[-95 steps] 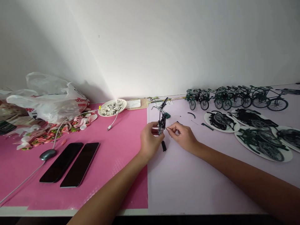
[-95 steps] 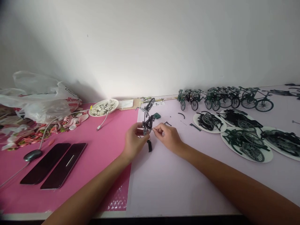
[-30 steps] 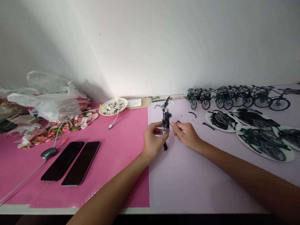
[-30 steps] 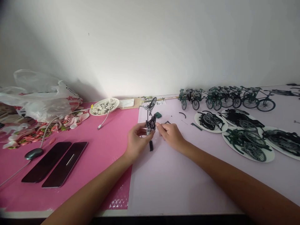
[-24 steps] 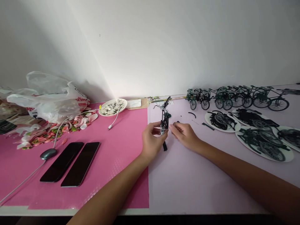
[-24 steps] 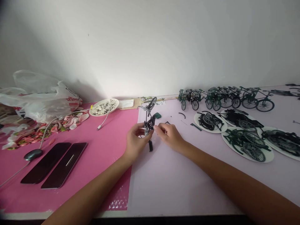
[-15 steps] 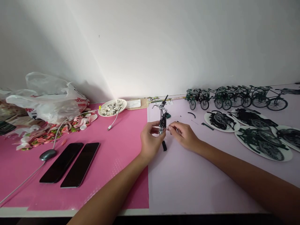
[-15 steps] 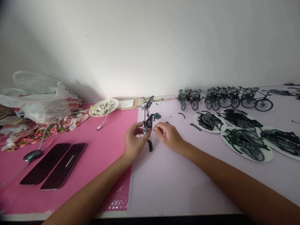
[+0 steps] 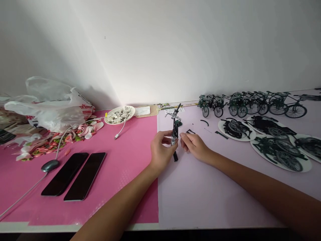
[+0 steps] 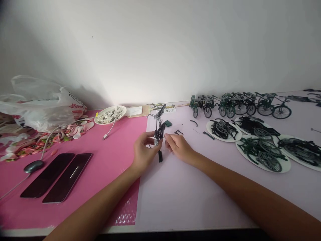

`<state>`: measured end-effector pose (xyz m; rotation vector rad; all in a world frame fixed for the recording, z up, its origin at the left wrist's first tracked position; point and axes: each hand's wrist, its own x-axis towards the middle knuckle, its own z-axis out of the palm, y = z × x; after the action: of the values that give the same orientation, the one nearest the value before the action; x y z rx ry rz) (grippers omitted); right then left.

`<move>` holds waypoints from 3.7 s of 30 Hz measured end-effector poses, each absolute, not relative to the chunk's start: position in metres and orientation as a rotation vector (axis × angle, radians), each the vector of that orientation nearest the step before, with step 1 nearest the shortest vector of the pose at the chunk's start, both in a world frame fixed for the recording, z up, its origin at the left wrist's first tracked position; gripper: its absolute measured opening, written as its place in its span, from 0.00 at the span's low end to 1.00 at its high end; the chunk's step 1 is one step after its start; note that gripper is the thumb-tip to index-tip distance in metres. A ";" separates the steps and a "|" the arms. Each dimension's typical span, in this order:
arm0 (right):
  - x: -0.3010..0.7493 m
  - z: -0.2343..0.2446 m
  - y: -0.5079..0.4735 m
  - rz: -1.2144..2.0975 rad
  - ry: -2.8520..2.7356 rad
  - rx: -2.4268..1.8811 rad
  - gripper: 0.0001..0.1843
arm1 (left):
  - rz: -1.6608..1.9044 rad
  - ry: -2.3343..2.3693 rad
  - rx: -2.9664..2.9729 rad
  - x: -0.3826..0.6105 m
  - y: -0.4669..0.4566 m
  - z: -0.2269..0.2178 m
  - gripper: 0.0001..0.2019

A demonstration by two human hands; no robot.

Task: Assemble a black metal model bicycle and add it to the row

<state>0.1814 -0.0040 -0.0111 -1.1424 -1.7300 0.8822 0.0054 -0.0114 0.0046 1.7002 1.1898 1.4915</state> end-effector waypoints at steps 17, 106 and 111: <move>0.190 -0.009 0.001 0.283 -2.048 -1.112 0.22 | 1.407 1.124 1.525 0.004 -0.010 0.011 0.16; 0.172 0.010 -0.013 0.969 -1.482 -1.094 0.25 | 1.539 1.029 1.787 -0.003 0.001 0.000 0.17; 0.171 0.008 -0.008 1.310 -1.242 -1.125 0.24 | 1.591 1.025 1.983 -0.003 0.002 -0.001 0.17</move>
<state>0.1711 -0.0076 0.0082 -1.1254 -1.2416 1.3103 -0.0028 0.0025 -0.0008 1.9829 1.0253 1.5914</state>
